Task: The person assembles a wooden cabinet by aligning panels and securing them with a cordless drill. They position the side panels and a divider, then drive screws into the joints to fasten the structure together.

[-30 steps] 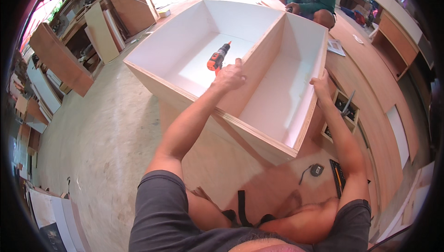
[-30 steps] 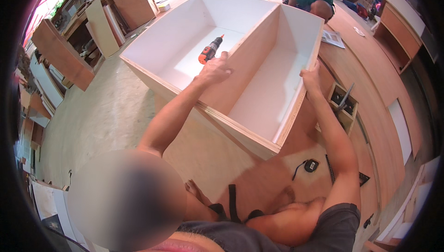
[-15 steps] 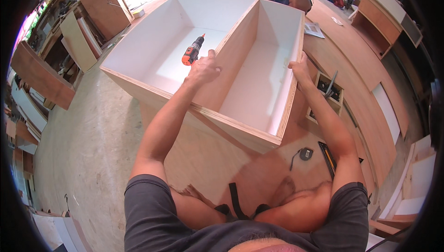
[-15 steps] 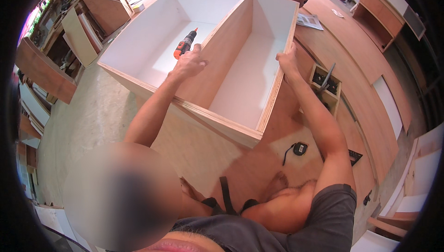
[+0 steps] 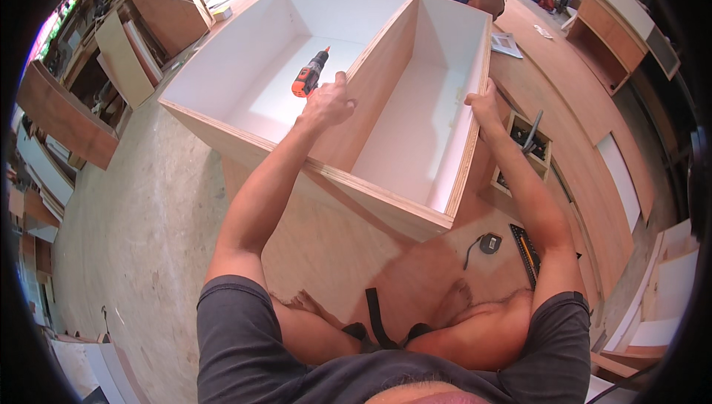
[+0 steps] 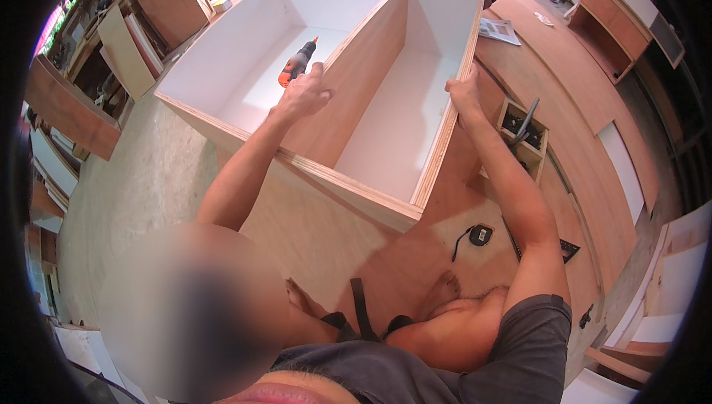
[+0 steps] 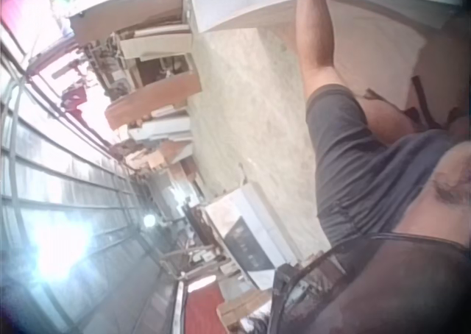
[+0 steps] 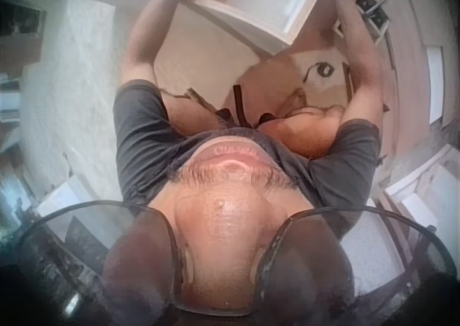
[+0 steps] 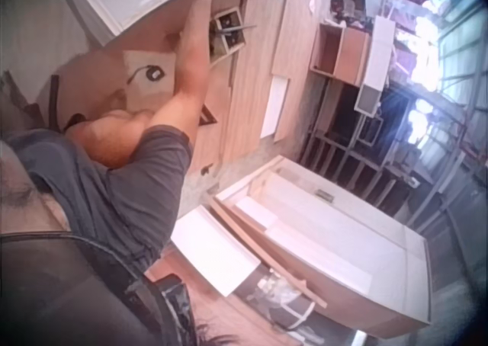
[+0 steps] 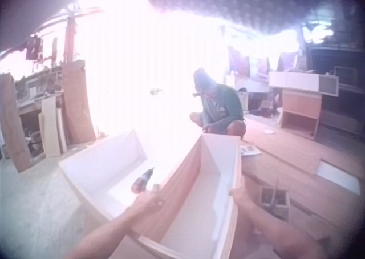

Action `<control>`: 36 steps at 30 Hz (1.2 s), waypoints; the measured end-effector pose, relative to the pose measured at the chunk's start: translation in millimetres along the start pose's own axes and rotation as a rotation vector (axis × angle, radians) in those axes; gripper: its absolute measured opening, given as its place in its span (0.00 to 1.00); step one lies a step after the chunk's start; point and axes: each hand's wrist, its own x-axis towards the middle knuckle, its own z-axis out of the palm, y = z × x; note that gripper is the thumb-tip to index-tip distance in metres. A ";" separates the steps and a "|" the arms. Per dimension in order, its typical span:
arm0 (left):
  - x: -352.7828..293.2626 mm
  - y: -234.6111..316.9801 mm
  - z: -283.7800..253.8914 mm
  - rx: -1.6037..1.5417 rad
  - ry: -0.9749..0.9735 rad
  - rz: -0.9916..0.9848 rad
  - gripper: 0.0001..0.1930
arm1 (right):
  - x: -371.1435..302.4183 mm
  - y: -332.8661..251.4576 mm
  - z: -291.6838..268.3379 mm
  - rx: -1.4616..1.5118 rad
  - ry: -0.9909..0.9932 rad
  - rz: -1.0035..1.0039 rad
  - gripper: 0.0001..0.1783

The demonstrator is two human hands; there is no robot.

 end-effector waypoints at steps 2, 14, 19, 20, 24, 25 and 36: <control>0.9 -3.6 1.7 0.003 0.006 0.003 0.30 | -3.0 -3.1 1.9 0.001 0.001 -0.011 0.41; 3.8 -4.0 4.2 0.020 -0.014 -0.015 0.29 | 3.1 3.7 -0.8 -0.019 0.009 0.005 0.46; 6.4 -5.8 6.1 0.017 -0.012 -0.011 0.29 | 3.3 5.0 -0.7 0.025 0.003 0.027 0.47; 7.0 -6.8 7.2 0.020 0.013 0.001 0.28 | 3.1 4.5 0.4 0.026 0.012 0.030 0.47; 7.8 -8.8 7.5 0.018 0.052 0.020 0.28 | 0.9 -1.3 2.5 0.013 -0.004 0.037 0.47; 7.9 -8.6 6.8 0.012 0.049 0.020 0.28 | 1.1 -1.9 1.3 0.016 -0.008 0.031 0.47; -1.6 -0.4 1.8 0.025 -0.002 0.005 0.28 | 1.2 6.3 -2.5 -0.014 -0.009 0.014 0.47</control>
